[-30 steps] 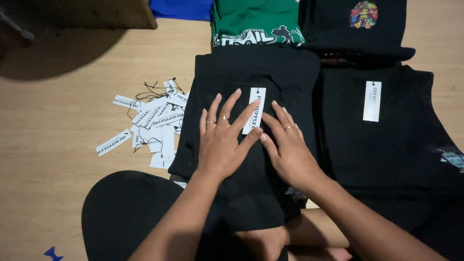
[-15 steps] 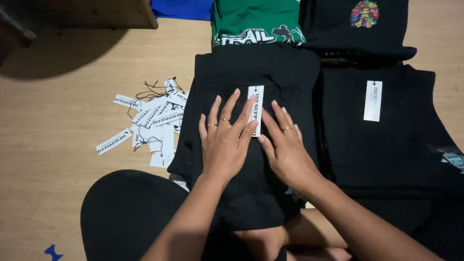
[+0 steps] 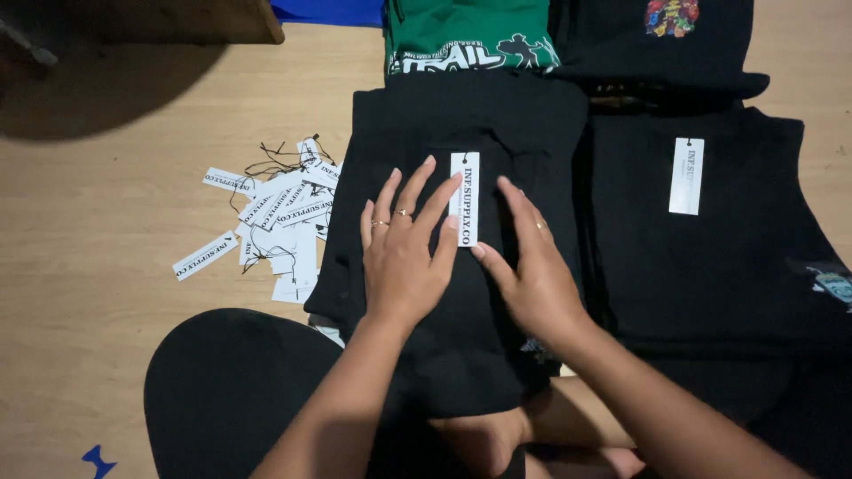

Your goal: Attaching brand tags and labels to folded black t-shirts while sitting on the floor.

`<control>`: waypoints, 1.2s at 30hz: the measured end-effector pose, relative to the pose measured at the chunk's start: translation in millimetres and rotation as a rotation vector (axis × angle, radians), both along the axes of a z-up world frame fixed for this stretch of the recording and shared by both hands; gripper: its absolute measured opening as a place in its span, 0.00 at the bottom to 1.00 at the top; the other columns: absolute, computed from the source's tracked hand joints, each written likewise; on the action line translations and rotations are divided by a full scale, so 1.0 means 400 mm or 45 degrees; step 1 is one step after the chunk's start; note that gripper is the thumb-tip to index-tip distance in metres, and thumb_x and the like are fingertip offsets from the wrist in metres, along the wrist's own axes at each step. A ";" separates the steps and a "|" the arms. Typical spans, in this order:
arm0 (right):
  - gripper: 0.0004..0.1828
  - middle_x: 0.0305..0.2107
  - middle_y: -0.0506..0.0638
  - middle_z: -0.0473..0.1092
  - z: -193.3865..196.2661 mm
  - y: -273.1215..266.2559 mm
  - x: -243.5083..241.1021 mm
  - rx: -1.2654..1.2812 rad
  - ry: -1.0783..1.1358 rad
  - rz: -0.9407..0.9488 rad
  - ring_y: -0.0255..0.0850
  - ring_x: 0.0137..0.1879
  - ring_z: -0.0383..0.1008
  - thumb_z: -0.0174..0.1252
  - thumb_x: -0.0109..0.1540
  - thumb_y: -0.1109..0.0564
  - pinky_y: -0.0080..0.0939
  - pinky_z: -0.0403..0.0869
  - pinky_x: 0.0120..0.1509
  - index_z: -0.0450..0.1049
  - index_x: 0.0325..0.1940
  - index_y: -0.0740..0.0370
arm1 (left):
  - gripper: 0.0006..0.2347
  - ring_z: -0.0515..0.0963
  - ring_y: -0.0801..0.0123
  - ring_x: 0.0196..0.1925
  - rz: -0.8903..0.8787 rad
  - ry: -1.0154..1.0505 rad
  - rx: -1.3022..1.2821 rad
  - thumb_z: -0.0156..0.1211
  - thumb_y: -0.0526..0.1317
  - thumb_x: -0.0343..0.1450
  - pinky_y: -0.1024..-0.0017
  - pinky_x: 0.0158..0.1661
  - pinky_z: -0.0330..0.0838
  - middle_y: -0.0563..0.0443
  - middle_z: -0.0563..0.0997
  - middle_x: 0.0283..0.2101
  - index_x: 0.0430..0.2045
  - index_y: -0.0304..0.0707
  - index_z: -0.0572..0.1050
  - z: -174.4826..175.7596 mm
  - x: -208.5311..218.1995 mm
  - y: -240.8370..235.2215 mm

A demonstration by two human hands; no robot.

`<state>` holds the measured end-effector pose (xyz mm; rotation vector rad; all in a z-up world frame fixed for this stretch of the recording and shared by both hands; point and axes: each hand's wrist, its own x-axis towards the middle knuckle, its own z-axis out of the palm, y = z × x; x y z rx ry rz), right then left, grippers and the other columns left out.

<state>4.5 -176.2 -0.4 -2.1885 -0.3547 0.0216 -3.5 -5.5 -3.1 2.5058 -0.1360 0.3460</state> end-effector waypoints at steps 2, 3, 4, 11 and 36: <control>0.37 0.72 0.69 0.51 -0.009 0.011 -0.015 -0.136 -0.087 0.009 0.69 0.78 0.47 0.55 0.68 0.54 0.74 0.50 0.75 0.50 0.80 0.59 | 0.19 0.51 0.45 0.77 0.001 -0.014 0.032 0.46 0.46 0.78 0.32 0.67 0.46 0.54 0.57 0.76 0.67 0.62 0.66 -0.003 0.000 0.002; 0.33 0.73 0.70 0.49 -0.012 0.015 -0.024 -0.273 -0.166 0.014 0.70 0.77 0.46 0.50 0.71 0.53 0.76 0.50 0.74 0.53 0.79 0.61 | 0.20 0.51 0.45 0.77 -0.002 -0.020 0.062 0.47 0.47 0.78 0.32 0.66 0.47 0.54 0.56 0.76 0.68 0.61 0.65 -0.003 0.000 0.001; 0.33 0.73 0.70 0.49 -0.012 0.006 -0.026 -0.271 -0.171 0.015 0.70 0.77 0.46 0.50 0.71 0.53 0.76 0.50 0.74 0.53 0.79 0.61 | 0.20 0.51 0.45 0.77 -0.001 -0.024 0.063 0.47 0.47 0.78 0.32 0.66 0.47 0.54 0.56 0.76 0.68 0.61 0.65 0.004 -0.003 -0.002; 0.38 0.79 0.56 0.35 -0.005 -0.059 -0.049 -0.607 0.109 0.165 0.59 0.82 0.34 0.36 0.72 0.41 0.68 0.46 0.78 0.36 0.83 0.51 | 0.22 0.52 0.43 0.77 -0.027 -0.013 0.177 0.44 0.54 0.78 0.34 0.67 0.46 0.48 0.54 0.77 0.69 0.59 0.63 -0.005 -0.033 -0.011; 0.50 0.53 0.60 0.75 0.014 -0.093 -0.109 -0.288 0.702 -0.681 0.54 0.62 0.74 0.63 0.52 0.29 0.49 0.72 0.63 0.62 0.71 0.54 | 0.36 0.66 0.46 0.65 0.978 0.195 -0.150 0.58 0.64 0.68 0.46 0.60 0.59 0.42 0.69 0.65 0.67 0.45 0.62 -0.063 -0.207 -0.056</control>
